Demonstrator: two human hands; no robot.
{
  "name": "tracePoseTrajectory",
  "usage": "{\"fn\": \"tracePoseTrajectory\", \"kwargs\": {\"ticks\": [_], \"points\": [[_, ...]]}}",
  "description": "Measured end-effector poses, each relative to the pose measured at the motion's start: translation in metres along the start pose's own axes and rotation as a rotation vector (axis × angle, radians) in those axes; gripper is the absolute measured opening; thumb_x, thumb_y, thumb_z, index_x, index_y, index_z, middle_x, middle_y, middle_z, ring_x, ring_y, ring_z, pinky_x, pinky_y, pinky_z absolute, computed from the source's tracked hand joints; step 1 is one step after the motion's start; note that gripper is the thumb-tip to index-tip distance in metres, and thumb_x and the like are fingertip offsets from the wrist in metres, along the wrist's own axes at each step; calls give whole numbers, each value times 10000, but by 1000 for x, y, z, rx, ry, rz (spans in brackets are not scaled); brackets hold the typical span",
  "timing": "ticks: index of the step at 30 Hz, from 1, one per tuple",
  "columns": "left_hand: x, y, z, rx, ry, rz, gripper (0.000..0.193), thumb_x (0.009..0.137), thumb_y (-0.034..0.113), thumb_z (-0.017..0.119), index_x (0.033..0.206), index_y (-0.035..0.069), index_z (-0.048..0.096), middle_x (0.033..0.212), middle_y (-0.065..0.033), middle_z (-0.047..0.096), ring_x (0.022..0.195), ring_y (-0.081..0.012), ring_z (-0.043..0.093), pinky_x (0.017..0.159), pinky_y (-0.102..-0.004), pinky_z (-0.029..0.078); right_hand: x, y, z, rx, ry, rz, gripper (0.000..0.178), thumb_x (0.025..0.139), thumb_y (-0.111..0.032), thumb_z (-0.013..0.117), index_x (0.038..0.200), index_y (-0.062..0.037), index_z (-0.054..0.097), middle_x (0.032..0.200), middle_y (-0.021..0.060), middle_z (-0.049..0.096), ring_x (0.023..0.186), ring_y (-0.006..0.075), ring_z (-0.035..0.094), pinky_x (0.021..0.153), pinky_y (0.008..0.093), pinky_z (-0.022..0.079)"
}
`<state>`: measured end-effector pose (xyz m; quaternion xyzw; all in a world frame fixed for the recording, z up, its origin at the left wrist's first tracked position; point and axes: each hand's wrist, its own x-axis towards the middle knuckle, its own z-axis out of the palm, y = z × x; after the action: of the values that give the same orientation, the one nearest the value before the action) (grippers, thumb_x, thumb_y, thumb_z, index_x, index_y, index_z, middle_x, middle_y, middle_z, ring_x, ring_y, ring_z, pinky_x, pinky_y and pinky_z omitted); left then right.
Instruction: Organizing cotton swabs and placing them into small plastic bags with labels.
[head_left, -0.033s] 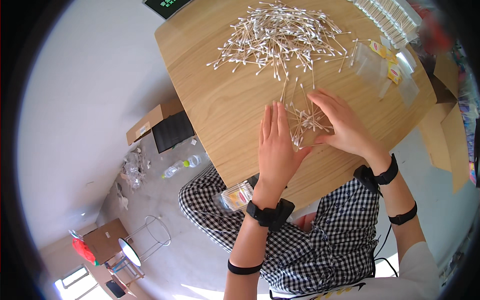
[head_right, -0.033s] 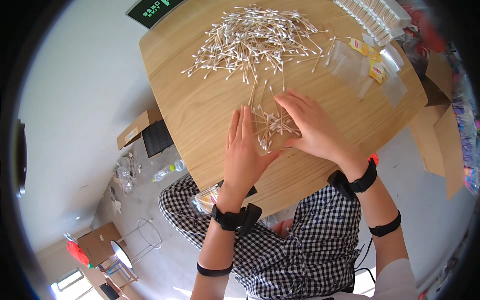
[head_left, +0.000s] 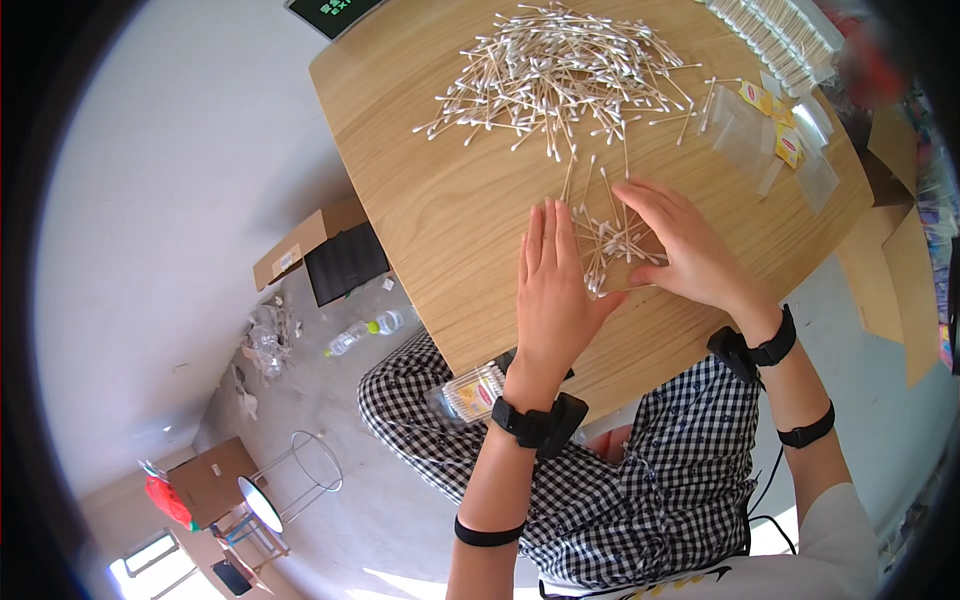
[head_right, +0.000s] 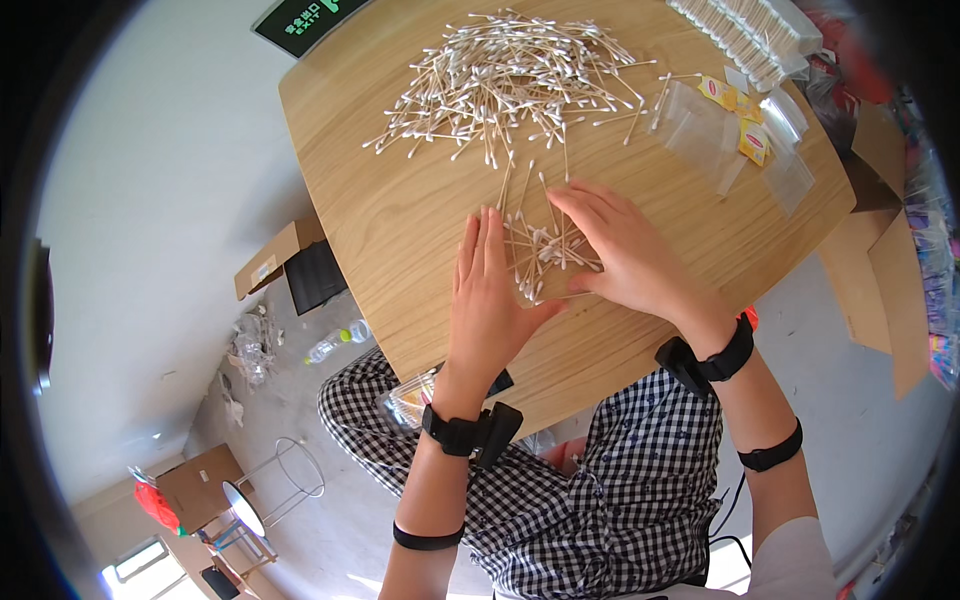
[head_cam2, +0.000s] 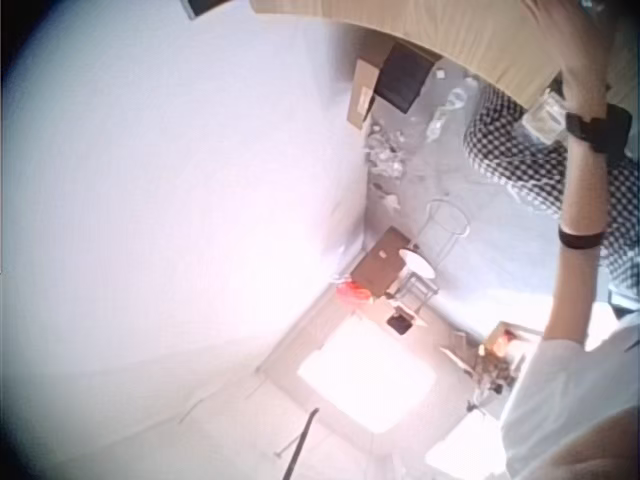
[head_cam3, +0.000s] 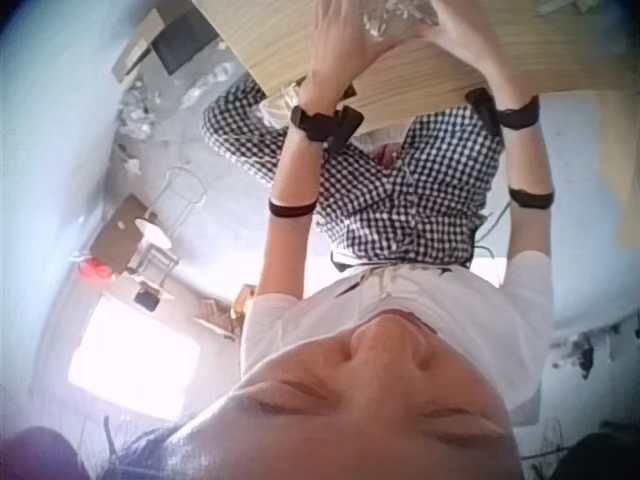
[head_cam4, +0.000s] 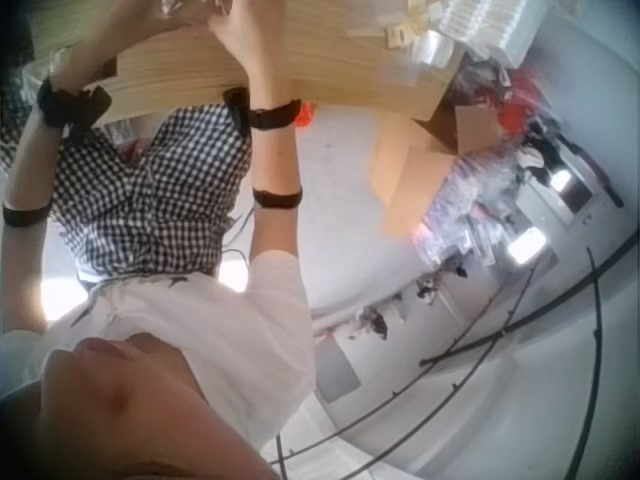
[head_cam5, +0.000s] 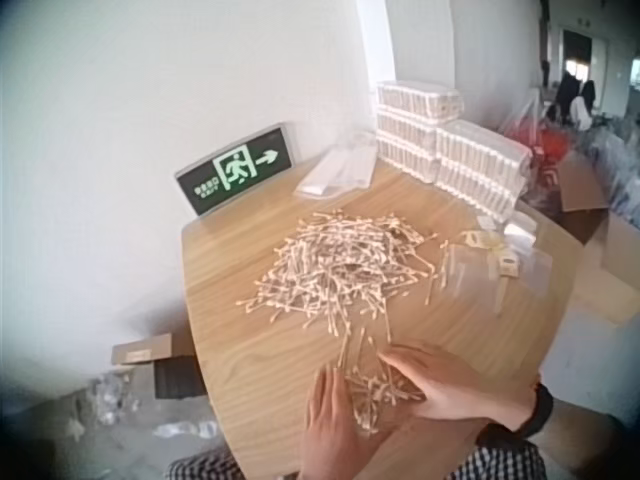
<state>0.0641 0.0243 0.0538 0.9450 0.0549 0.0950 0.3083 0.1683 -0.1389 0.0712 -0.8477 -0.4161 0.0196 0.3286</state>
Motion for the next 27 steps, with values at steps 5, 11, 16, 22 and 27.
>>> {"fn": "tracePoseTrajectory", "kwargs": {"ticks": [5,11,16,22,27], "points": [[13,0,2,-114,-21,40,980,654,132,837,1453,-50,300,1414,-243,438,1365,-381,364,1111,-465,329,4,6,-1,56,-142,-22,542,688,37,711,1195,-70,548,1239,124,571,1178,317,521,1016,428,413],[7,0,8,-142,29,94,762,683,86,806,1350,0,448,1305,-201,548,1282,-377,455,1055,-460,382,9,-2,4,3,16,-107,481,694,17,705,1150,-74,582,1145,135,607,1176,313,522,1055,453,392],[0,5,7,-146,64,122,625,717,50,772,1288,23,518,1253,-175,590,1208,-361,518,991,-440,433,17,14,0,-101,-54,-235,457,698,-9,721,1139,-66,614,1114,118,617,1173,300,523,1130,445,345],[-8,5,8,-63,153,54,394,748,0,726,1130,28,633,988,-116,664,942,-310,597,814,-405,488,4,24,-16,-88,-142,-119,400,700,-77,768,1082,-52,651,1060,72,638,1100,292,543,1051,413,399],[-8,4,14,-76,276,54,226,748,-22,714,968,22,687,891,-105,666,854,-293,603,736,-379,502,-9,22,-14,-71,-7,-123,310,699,-90,779,986,-48,669,986,50,643,979,278,568,904,389,450]]}}
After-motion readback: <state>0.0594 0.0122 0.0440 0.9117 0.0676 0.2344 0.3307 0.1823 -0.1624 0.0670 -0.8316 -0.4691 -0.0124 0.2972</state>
